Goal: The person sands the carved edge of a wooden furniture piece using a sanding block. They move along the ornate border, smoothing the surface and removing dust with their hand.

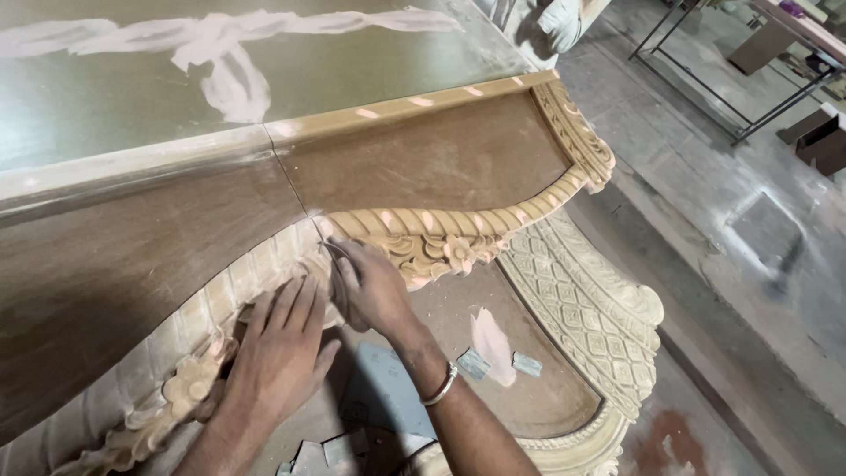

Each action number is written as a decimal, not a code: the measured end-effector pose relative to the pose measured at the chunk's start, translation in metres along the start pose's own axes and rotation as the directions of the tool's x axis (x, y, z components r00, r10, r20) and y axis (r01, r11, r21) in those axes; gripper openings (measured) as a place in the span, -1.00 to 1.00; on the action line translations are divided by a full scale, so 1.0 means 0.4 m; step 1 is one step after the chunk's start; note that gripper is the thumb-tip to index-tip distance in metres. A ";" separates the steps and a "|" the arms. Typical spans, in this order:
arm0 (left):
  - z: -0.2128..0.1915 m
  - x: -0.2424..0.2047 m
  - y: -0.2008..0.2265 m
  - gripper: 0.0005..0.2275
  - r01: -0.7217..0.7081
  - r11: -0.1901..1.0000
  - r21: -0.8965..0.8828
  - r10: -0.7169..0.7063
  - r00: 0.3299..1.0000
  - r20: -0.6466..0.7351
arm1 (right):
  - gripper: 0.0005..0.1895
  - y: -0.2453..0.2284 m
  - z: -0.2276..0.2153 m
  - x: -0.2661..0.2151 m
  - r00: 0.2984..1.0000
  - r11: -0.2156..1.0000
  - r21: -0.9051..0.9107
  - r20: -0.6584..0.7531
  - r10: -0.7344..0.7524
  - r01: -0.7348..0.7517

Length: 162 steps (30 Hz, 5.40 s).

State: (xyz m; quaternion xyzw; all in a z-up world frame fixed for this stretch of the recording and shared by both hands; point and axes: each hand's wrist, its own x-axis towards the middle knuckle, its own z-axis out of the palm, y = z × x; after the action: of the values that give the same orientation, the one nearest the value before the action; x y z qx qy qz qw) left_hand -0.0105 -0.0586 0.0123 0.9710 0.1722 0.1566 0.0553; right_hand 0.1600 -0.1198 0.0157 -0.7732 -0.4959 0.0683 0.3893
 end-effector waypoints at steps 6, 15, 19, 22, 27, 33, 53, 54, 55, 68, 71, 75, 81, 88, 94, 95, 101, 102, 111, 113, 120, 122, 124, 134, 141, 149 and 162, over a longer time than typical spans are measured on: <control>-0.062 0.023 -0.038 -0.65 0.281 0.953 -0.116 -0.217 0.896 0.387 | -0.61 -0.021 -0.002 -0.013 0.973 0.985 -0.002 0.153 0.173 -0.175; 0.063 0.077 -0.156 -0.61 0.249 0.964 -0.097 -0.267 0.915 -0.303 | -0.57 -0.017 -0.041 0.017 0.904 0.862 -0.332 0.326 -0.276 0.383; 0.078 0.073 -0.168 -0.56 0.258 0.960 -0.111 -0.279 0.916 -0.288 | -0.46 -0.040 -0.046 0.013 0.757 0.743 -0.339 0.566 -0.328 0.576; 0.089 0.070 -0.164 -0.54 0.269 0.956 -0.114 -0.290 0.919 -0.267 | -0.54 -0.050 -0.053 0.028 0.589 0.442 -0.389 0.522 -0.617 0.808; 0.073 0.074 -0.157 -0.54 0.262 0.958 -0.118 -0.285 0.918 -0.274 | -0.44 -0.062 -0.054 0.036 0.686 0.479 -0.506 0.636 -0.354 0.717; 0.075 0.067 -0.162 -0.51 0.250 0.955 -0.161 -0.285 0.925 -0.252 | -0.41 -0.032 -0.043 0.030 0.683 0.447 -0.528 0.647 -0.339 0.722; 0.067 0.064 -0.158 -0.57 0.239 0.948 -0.212 -0.295 0.911 -0.289 | -0.33 -0.043 -0.046 -0.008 0.742 0.615 -0.489 0.619 -0.255 0.619; 0.067 0.068 -0.157 -0.56 0.245 0.946 -0.210 -0.301 0.906 -0.298 | -0.32 -0.035 -0.045 -0.006 0.739 0.600 -0.465 0.568 -0.362 0.651; 0.068 0.071 -0.158 -0.55 0.241 0.948 -0.209 -0.297 0.906 -0.300 | -0.31 -0.029 -0.041 -0.013 0.735 0.589 -0.449 0.504 -0.454 0.672; 0.067 0.068 -0.150 -0.55 0.220 0.952 -0.211 -0.281 0.904 -0.321 | -0.60 -0.148 -0.086 -0.013 0.805 0.895 -0.155 0.519 -0.286 0.418; 0.059 0.067 -0.157 -0.58 0.233 0.956 -0.178 -0.279 0.909 -0.310 | -0.53 -0.135 -0.066 0.002 0.790 0.817 -0.560 0.559 0.253 0.135; 0.071 0.072 -0.160 -0.59 0.226 0.954 -0.196 -0.283 0.897 -0.341 | -0.36 -0.074 -0.033 -0.026 0.795 0.545 -0.592 0.533 -0.289 0.594; 0.068 0.067 -0.151 -0.57 0.226 0.956 -0.187 -0.277 0.905 -0.323 | -0.36 0.005 -0.023 -0.037 0.815 0.623 -0.572 0.546 -0.194 0.533; 0.066 0.071 -0.151 -0.59 0.247 0.955 -0.166 -0.285 0.917 -0.277 | -0.12 -0.096 -0.031 -0.012 0.833 0.647 -0.549 0.482 -0.272 0.529; 0.057 0.080 -0.156 -0.58 0.278 0.944 -0.179 -0.315 0.921 -0.230 | -0.39 -0.153 -0.072 -0.048 0.740 0.785 -0.248 0.572 -0.355 0.568; 0.060 0.077 -0.156 -0.59 0.278 0.945 -0.171 -0.314 0.919 -0.238 | -0.42 -0.141 -0.073 -0.041 0.786 0.781 -0.356 0.560 -0.262 0.514; 0.064 0.082 -0.162 -0.57 0.279 0.945 -0.170 -0.312 0.925 -0.216 | -0.73 -0.059 -0.064 0.016 0.772 0.670 -0.431 0.525 -0.359 0.605; 0.065 0.082 -0.163 -0.57 0.276 0.946 -0.172 -0.310 0.926 -0.216 | -0.79 -0.054 -0.067 0.021 0.765 0.723 -0.407 0.589 -0.260 0.558; 0.069 0.074 -0.157 -0.61 0.263 0.950 -0.167 -0.301 0.916 -0.267 | -0.71 -0.087 -0.065 0.029 0.771 0.737 -0.365 0.547 -0.325 0.569; 0.068 0.078 -0.158 -0.61 0.251 0.953 -0.171 -0.292 0.913 -0.285 | -0.74 -0.086 -0.056 0.036 0.793 0.810 -0.367 0.580 -0.185 0.457; 0.054 0.071 -0.155 -0.55 0.241 0.951 -0.192 -0.287 0.919 -0.270 | -0.80 -0.081 -0.037 0.031 0.827 0.838 -0.306 0.496 -0.264 0.451; 0.047 0.073 -0.149 -0.54 0.237 0.953 -0.190 -0.284 0.919 -0.275 | -0.85 -0.080 -0.037 0.029 0.846 0.866 -0.272 0.464 -0.264 0.420; 0.032 0.074 -0.156 -0.53 0.222 0.961 -0.167 -0.264 0.919 -0.294 | -0.81 -0.083 -0.025 0.026 0.835 0.866 -0.227 0.453 -0.311 0.446; 0.048 0.064 -0.150 -0.55 0.205 0.966 -0.157 -0.245 0.919 -0.309 | -0.81 -0.058 -0.018 -0.010 0.841 0.805 -0.307 0.378 -0.386 0.508; 0.047 0.064 -0.150 -0.53 0.190 0.972 -0.138 -0.224 0.927 -0.302 | -0.81 -0.048 -0.025 0.005 0.770 0.741 -0.258 0.384 -0.510 0.620; 0.049 0.065 -0.149 -0.51 0.196 0.972 -0.132 -0.227 0.932 -0.284 | -0.81 -0.040 -0.058 0.097 0.654 0.546 -0.368 0.514 -0.555 0.753; 0.047 0.075 -0.150 -0.50 0.219 0.963 -0.154 -0.251 0.939 -0.236 | -0.77 -0.059 -0.054 0.077 0.636 0.617 -0.222 0.479 -0.605 0.755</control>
State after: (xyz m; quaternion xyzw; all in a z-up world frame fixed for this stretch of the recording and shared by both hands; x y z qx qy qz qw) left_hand 0.0033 0.0070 -0.0065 0.9099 0.2826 0.2824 0.1121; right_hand 0.1690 -0.1012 0.0550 -0.5572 -0.8201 -0.0515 0.1198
